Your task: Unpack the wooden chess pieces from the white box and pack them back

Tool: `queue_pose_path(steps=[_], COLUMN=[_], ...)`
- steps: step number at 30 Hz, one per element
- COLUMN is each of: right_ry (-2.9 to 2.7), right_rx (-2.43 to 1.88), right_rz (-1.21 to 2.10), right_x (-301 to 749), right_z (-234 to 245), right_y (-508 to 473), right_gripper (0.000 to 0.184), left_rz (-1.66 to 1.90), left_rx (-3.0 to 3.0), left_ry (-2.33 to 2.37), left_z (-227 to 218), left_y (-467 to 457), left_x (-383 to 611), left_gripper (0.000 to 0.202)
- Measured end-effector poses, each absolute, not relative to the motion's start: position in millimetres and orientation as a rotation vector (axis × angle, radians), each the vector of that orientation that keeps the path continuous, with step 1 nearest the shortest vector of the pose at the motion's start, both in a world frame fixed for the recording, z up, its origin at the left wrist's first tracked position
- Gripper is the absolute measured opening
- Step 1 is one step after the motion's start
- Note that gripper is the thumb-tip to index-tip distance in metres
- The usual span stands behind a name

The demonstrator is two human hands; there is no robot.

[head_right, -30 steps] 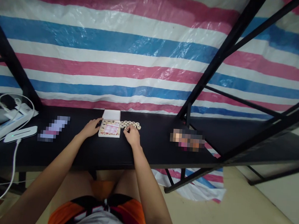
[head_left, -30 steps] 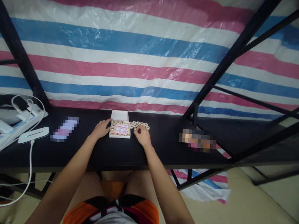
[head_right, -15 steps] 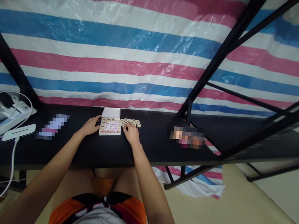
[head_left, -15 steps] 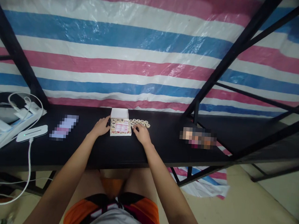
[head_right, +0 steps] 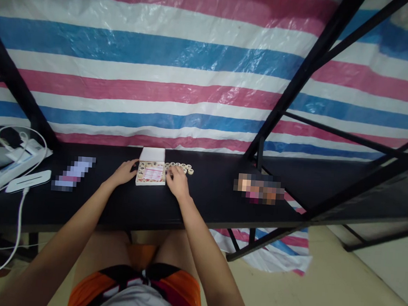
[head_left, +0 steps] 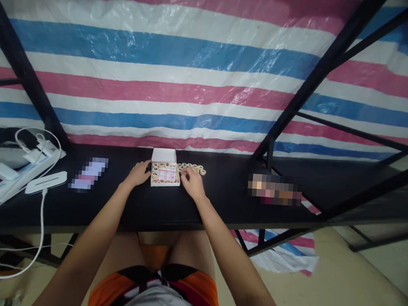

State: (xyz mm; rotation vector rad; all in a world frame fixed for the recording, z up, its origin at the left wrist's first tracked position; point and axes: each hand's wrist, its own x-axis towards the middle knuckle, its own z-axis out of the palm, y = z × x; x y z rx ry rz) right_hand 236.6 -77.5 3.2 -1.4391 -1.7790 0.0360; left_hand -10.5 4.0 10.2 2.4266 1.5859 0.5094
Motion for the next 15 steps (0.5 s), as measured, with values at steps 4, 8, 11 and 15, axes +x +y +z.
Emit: queue_pose_path(steps=[4, 8, 11, 15], right_ry=[-2.036, -2.165, -2.183, -2.172], right_rx=[-1.247, -1.269, -1.414, -1.623], right_rz=[-0.005, -0.035, -0.045, -0.012], right_x=[211.9, 189.7, 174.2, 154.3], right_z=[10.6, 16.5, 23.9, 34.0], right_y=[-88.6, -90.4, -84.3, -72.3], right_gripper=[0.023, 0.027, 0.028, 0.025], left_rz=[0.531, 0.531, 0.51, 0.506], left_rx=[2.421, 2.418, 2.429, 2.453], left_ry=[1.59, 1.585, 1.602, 1.591], left_z=[8.7, 7.2, 6.4, 6.4], left_y=[4.2, 5.0, 6.5, 6.3], left_x=[-9.9, -9.6, -9.6, -10.1], left_gripper=[0.05, 0.05, 0.05, 0.05])
